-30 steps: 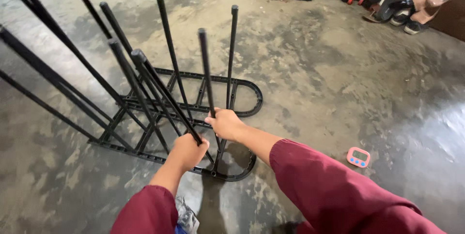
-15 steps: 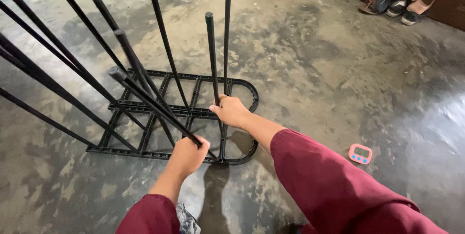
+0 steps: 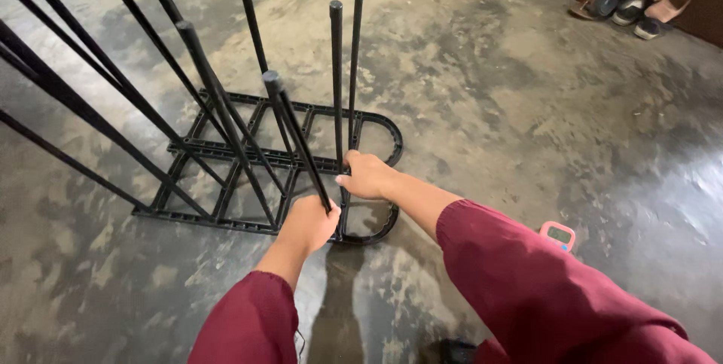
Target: The person inserts multiple black metal rods into a black plastic base frame on the floor. The person picks each rod from a pile and places it into a corresponding hole in the base, repeating this action for several rods.
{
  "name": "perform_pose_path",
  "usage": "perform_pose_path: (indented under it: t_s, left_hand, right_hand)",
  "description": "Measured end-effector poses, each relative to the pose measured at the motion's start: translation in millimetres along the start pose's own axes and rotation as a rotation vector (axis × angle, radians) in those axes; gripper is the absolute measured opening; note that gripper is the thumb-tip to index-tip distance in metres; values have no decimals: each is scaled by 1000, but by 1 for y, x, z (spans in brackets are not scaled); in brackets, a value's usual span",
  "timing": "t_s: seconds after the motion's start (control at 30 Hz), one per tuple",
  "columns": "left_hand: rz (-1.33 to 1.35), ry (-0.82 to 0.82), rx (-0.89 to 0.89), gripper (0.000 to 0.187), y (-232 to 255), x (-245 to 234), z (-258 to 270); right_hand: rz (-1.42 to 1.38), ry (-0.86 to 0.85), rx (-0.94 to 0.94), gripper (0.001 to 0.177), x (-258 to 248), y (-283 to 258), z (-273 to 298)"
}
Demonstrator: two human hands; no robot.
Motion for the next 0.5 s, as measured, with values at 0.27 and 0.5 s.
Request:
perform_pose_path:
  t_s: [0.27, 0.5]
  left_hand:
    - [131, 11, -152, 26, -16, -1, 6]
    - [13, 37, -73, 31, -12, 11, 6]
  right_hand:
    - [-589, -181, -513, 55, 7, -59, 35]
    - [-1210, -218, -303, 35, 4, -86, 48]
Point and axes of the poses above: each hand's wrist, its own z-axis away from the middle knuckle, its own x-axis out of the palm, y = z × x, the point moved 8 cm from there along -z, towards the middle knuckle, and after that the axes turned 3 degrees about -y, right-handed, at the moved point
